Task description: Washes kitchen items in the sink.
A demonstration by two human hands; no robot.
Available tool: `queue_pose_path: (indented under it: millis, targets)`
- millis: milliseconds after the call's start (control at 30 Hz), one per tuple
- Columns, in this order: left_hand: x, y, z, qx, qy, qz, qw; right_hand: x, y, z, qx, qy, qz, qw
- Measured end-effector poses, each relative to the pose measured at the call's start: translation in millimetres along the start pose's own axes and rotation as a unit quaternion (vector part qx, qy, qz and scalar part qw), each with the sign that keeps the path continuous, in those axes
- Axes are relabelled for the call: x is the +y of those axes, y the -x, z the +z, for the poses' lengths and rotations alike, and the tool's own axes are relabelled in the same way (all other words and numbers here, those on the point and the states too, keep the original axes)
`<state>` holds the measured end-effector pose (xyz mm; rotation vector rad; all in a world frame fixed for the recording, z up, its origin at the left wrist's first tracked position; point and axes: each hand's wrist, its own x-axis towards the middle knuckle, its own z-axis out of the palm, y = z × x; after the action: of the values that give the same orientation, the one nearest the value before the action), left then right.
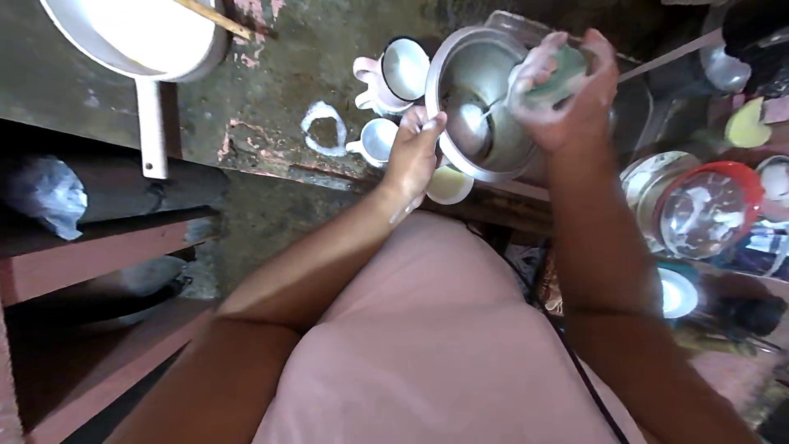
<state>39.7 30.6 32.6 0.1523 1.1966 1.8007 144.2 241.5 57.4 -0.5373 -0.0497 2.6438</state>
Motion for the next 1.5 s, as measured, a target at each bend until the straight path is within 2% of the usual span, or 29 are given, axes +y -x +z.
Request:
queue_pose_path:
  millis: [67, 133, 200, 333, 433, 600, 700, 767, 867, 933, 1000, 1100, 1167, 1300, 1467, 1500]
  targets:
    - [-10.8, -1.0, 7.6, 0.005, -0.005, -0.020, 1.000, -24.4, 5.5, -19.5, -0.024, -0.080, 0.014, 0.996]
    - [-21.1, -4.4, 17.1, 0.022, -0.023, -0.046, 0.998, -46.6, 9.8, -38.2, -0.031, -0.092, -0.010, 0.995]
    - [-31.2, -8.2, 25.4, 0.044, -0.032, -0.061, 0.997, -68.4, 9.6, -56.4, -0.028, -0.111, -0.064, 0.991]
    - [-45.9, -9.9, 35.3, 0.102, -0.061, -0.040, 0.992, -98.7, 1.9, -71.4, 0.007, -0.121, -0.225, 0.967]
    - [-47.3, -4.3, 37.5, 0.125, -0.083, -0.008, 0.989, -106.0, -7.3, -76.2, -0.001, -0.118, -0.231, 0.966]
    - [-44.3, 5.5, 36.1, 0.155, -0.091, 0.022, 0.983, -89.6, -18.7, -77.0, -0.005, -0.112, -0.247, 0.963]
    - [-46.3, 6.2, 32.7, 0.154, -0.068, 0.015, 0.986, -56.3, -19.5, -60.8, -0.009, -0.030, -0.256, 0.966]
    - [-46.7, 5.3, 31.0, 0.146, -0.046, 0.005, 0.988, -30.0, -19.3, -43.8, -0.008, 0.002, -0.218, 0.976]
    - [-43.0, 4.6, 30.9, 0.130, -0.036, -0.003, 0.991, 6.3, -19.1, -24.6, 0.040, 0.176, -0.157, 0.971]
    - [-38.6, 5.1, 29.0, 0.116, -0.053, -0.004, 0.992, 28.1, -18.1, -15.5, 0.094, 0.314, -0.129, 0.936]
    - [-34.5, 5.5, 26.7, 0.101, -0.057, 0.011, 0.993, 46.9, -21.0, -9.4, 0.138, 0.460, -0.121, 0.869]
    - [-28.1, 7.1, 22.7, 0.088, -0.052, 0.022, 0.994, 63.4, -26.4, -9.1, 0.108, 0.655, -0.152, 0.733]
    - [-24.7, 6.8, 18.6, 0.079, -0.052, 0.026, 0.995, 67.2, -30.1, -12.8, 0.077, 0.721, -0.139, 0.674]
    - [-17.4, 4.0, 9.4, 0.065, -0.059, 0.031, 0.996, 71.3, -27.4, -4.8, 0.102, 0.787, -0.063, 0.606]
    - [-9.0, 3.8, 1.3, 0.045, -0.035, 0.031, 0.998, 65.4, -21.5, 11.7, 0.017, 0.850, -0.025, 0.525]
    - [-8.8, 3.6, -0.4, 0.039, -0.030, 0.032, 0.998, 64.5, -20.7, 15.3, 0.019, 0.853, -0.019, 0.521]
